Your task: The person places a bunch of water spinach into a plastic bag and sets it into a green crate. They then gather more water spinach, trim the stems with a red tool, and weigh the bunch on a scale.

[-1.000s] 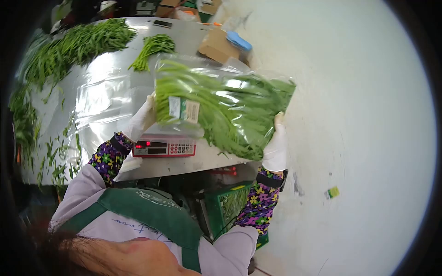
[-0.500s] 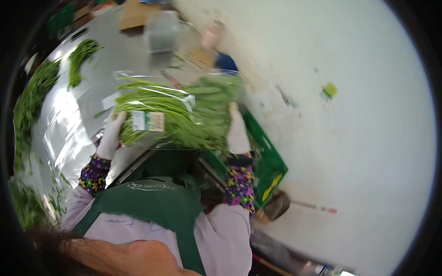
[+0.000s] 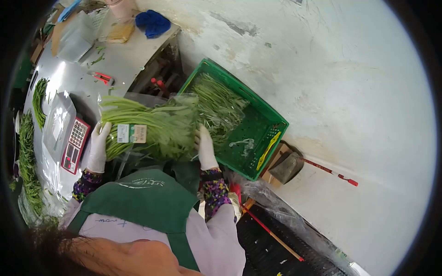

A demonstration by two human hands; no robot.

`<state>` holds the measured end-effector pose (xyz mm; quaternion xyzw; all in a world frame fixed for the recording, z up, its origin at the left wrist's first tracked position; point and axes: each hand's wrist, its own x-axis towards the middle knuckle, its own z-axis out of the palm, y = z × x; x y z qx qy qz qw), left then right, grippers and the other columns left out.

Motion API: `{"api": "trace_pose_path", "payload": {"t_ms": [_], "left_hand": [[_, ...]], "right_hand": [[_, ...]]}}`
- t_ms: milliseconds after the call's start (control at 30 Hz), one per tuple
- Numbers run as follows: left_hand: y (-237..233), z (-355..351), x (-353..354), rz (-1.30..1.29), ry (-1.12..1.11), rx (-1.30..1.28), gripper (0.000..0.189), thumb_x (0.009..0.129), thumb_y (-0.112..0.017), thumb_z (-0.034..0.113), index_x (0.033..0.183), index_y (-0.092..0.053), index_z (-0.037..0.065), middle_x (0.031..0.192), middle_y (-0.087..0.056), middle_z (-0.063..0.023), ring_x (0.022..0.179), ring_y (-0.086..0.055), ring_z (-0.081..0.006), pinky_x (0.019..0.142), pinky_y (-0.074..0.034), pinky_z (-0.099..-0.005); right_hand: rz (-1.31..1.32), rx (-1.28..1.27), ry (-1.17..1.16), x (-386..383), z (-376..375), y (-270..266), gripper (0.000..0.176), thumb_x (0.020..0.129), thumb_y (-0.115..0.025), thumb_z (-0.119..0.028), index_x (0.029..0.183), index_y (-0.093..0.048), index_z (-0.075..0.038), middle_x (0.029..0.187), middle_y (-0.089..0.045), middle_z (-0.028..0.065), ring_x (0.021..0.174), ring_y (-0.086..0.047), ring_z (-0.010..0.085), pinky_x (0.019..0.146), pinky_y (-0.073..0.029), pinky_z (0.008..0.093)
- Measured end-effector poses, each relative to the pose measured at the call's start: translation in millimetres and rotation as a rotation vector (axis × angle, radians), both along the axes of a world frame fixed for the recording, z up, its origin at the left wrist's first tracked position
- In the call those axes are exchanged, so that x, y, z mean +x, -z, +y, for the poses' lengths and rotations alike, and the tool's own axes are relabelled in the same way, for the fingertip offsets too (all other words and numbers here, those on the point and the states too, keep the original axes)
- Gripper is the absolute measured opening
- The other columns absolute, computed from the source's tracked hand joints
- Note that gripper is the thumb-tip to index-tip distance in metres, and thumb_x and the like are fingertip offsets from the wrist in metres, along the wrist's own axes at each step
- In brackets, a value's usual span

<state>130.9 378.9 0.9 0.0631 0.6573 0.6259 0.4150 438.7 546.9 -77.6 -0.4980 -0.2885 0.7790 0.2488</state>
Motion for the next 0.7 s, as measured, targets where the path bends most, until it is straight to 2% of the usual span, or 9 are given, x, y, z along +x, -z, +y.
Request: {"api": "trace_pose_path", "payload": {"t_ms": [100,267,300,367,500,533,567,600,700], "left_hand": [[-23.7,21.3,24.8,-0.077,-0.002,0.111,0.032,0.091,-0.063,0.013,0.119,-0.056,-0.001,0.106,-0.064,-0.0073,0.090,-0.062,-0.0120,0.078,-0.051,-0.0268],[23.0,114.1,140.4,0.128,0.359,0.151,0.041,0.083,-0.069,0.017,0.117,-0.055,0.000,0.106,-0.063,-0.0084,0.096,-0.059,-0.0144,0.082,-0.050,-0.0293],[23.5,123.3,166.5,0.015,0.429,0.208,0.044,0.083,-0.070,0.016,0.121,-0.053,0.000,0.112,-0.061,-0.0098,0.102,-0.057,-0.0161,0.087,-0.049,-0.0314],[24.2,134.8,212.0,-0.197,0.566,0.246,0.062,0.082,-0.072,0.015,0.135,-0.043,-0.001,0.125,-0.056,-0.0122,0.114,-0.053,-0.0177,0.096,-0.045,-0.0326],[57.1,132.9,245.0,-0.456,1.182,0.144,0.062,0.085,-0.070,0.016,0.137,-0.040,-0.001,0.130,-0.054,-0.0145,0.119,-0.052,-0.0200,0.102,-0.042,-0.0344],[66.0,137.4,235.4,-0.330,1.211,0.273,0.050,0.086,-0.071,0.021,0.128,-0.051,0.001,0.124,-0.060,-0.0120,0.113,-0.057,-0.0185,0.097,-0.046,-0.0327],[80.3,148.3,219.0,-0.070,1.398,0.082,0.039,0.086,-0.070,0.028,0.116,-0.060,0.004,0.114,-0.066,-0.0124,0.105,-0.063,-0.0221,0.091,-0.049,-0.0335],[106.6,150.7,212.1,0.378,1.264,0.138,0.033,0.083,-0.069,0.029,0.108,-0.065,0.007,0.103,-0.068,-0.0134,0.097,-0.066,-0.0277,0.086,-0.052,-0.0356],[159.7,199.3,179.4,1.162,1.231,-0.050,0.062,0.077,-0.068,0.027,0.134,-0.046,0.012,0.127,-0.055,-0.0136,0.121,-0.052,-0.0291,0.101,-0.041,-0.0450]], "right_hand": [[-0.261,0.147,0.155,45.3,-29.0,-32.4,0.060,0.099,-0.043,-0.042,0.144,-0.030,-0.004,0.143,-0.041,0.0200,0.129,-0.043,0.0307,0.105,-0.034,0.0466],[0.180,-0.342,0.507,70.7,-42.6,-46.2,0.077,0.096,-0.037,-0.061,0.153,-0.011,-0.015,0.154,-0.020,0.0200,0.139,-0.031,0.0325,0.112,-0.027,0.0504],[0.172,-0.361,0.498,63.2,-38.7,-53.3,0.077,0.096,-0.037,-0.061,0.153,-0.011,-0.015,0.154,-0.020,0.0200,0.139,-0.031,0.0325,0.112,-0.027,0.0504],[0.234,0.156,0.511,55.1,-26.9,-56.9,0.074,0.097,-0.040,-0.057,0.152,-0.018,-0.013,0.154,-0.026,0.0124,0.137,-0.033,0.0288,0.112,-0.029,0.0472],[-0.014,-0.079,0.712,101.9,-10.2,-57.9,0.055,0.102,-0.043,-0.036,0.149,-0.025,-0.016,0.142,-0.042,0.0088,0.123,-0.047,0.0242,0.104,-0.040,0.0400],[-0.140,0.146,0.538,125.4,-19.8,-46.2,0.055,0.102,-0.044,-0.032,0.150,-0.022,-0.015,0.141,-0.042,0.0102,0.121,-0.048,0.0248,0.100,-0.043,0.0390],[-0.263,0.364,0.356,149.7,-27.8,-34.1,0.056,0.102,-0.044,-0.029,0.150,-0.020,-0.014,0.140,-0.043,0.0116,0.120,-0.049,0.0255,0.096,-0.046,0.0379],[0.065,0.001,0.697,158.6,-24.1,-41.9,0.057,0.102,-0.044,-0.024,0.150,-0.016,-0.014,0.138,-0.044,0.0139,0.114,-0.052,0.0265,0.090,-0.049,0.0360],[0.090,-0.034,0.423,176.2,-23.9,-52.2,0.053,0.102,-0.044,-0.030,0.148,-0.024,-0.012,0.136,-0.047,0.0129,0.110,-0.055,0.0246,0.091,-0.049,0.0358]]}}
